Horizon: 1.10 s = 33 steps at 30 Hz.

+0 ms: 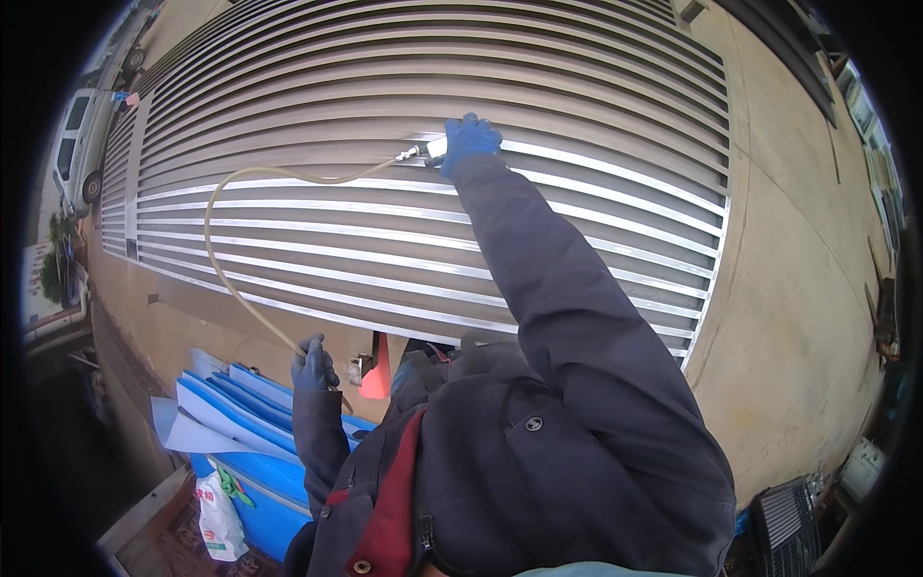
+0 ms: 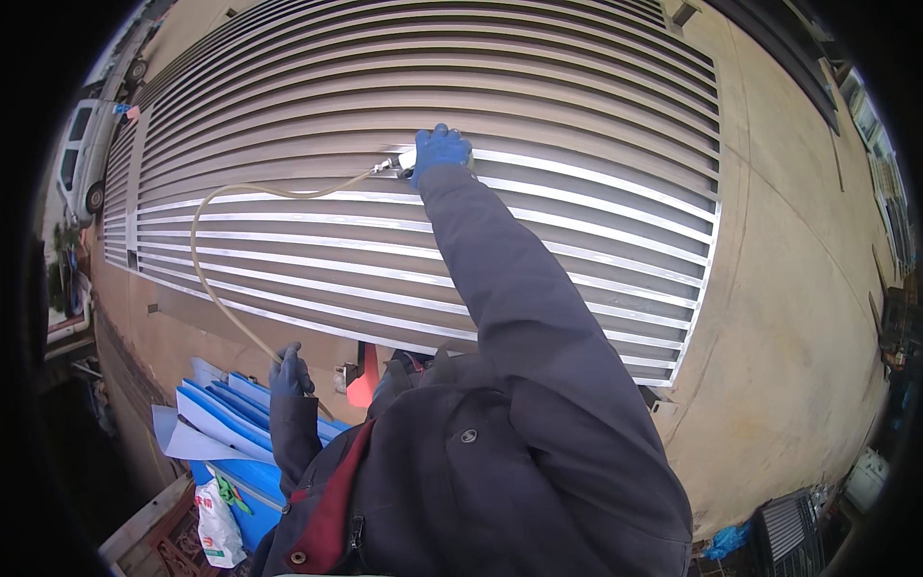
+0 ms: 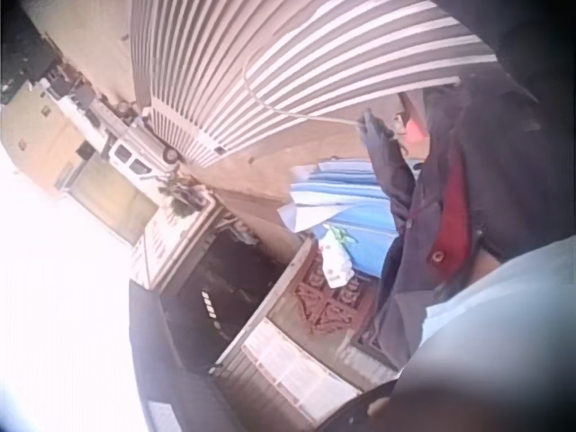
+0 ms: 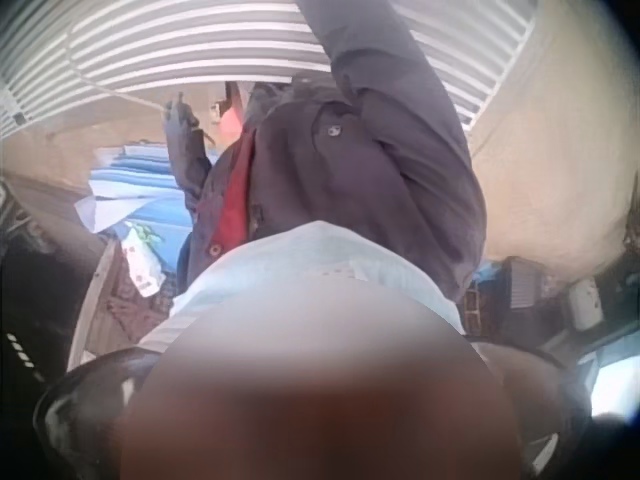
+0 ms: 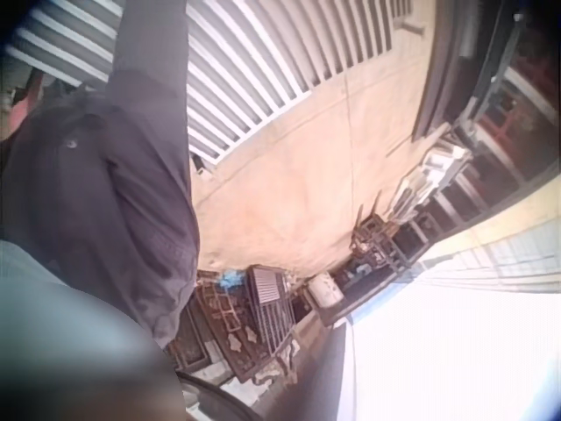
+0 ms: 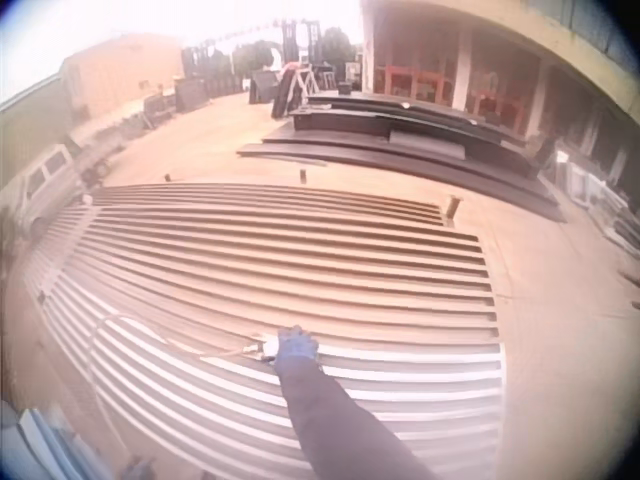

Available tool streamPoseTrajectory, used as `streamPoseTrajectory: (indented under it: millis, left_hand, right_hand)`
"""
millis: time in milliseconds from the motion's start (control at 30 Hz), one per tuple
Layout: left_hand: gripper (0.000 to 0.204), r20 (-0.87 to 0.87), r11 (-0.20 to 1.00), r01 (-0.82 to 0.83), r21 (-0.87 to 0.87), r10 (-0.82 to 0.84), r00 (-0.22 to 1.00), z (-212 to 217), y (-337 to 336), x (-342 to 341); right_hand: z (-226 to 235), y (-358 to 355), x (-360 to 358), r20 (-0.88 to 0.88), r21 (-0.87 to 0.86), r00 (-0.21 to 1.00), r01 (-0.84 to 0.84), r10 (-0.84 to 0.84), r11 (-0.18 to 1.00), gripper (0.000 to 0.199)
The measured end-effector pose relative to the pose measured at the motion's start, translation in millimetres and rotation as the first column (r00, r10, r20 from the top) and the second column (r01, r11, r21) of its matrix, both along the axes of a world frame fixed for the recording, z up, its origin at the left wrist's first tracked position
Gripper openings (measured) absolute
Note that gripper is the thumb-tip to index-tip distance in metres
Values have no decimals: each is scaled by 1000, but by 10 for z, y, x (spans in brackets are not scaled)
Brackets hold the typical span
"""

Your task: The person uses a spray gun to apply white paint to a large metal grate. They move the spray gun in steady horizontal passes across the surface, covering the slats systematically.

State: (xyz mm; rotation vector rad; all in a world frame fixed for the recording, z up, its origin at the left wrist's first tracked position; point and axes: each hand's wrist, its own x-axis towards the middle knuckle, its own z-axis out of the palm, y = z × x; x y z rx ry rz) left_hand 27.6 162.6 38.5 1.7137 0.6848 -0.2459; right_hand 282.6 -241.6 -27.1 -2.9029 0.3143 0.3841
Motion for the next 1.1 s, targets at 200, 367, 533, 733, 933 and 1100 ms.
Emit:
streamPoseTrajectory:
  millis: [200,367,533,733,933,1100]
  left_hand:
    - [27,102,1000,-22,-13,24,994,-101,311,-256]
    - [27,166,998,14,-66,-3,986,-420,381,-457]
    - [26,190,996,20,-85,-4,982,-491,733,-669]
    - [24,81,997,7,-76,-1,997,-286,1253,-858]
    - [30,-96,998,40,-45,-44,994,-1,1608,-1117]
    - [34,-136,998,25,-56,-33,990,54,1695,-1306]
  right_hand:
    - [66,-323,-54,-126,-82,991,24,-34,996,71]
    - [42,-471,-134,-106,-230,994,2,-27,973,80]
    - [-84,-390,-309,-13,-192,1000,6,-8,981,71]
    - [-157,-37,-399,103,-180,993,74,-56,981,66]
    - [-239,73,-228,104,-188,995,12,7,982,68]
    - [-335,240,43,88,-208,990,-86,107,974,53]
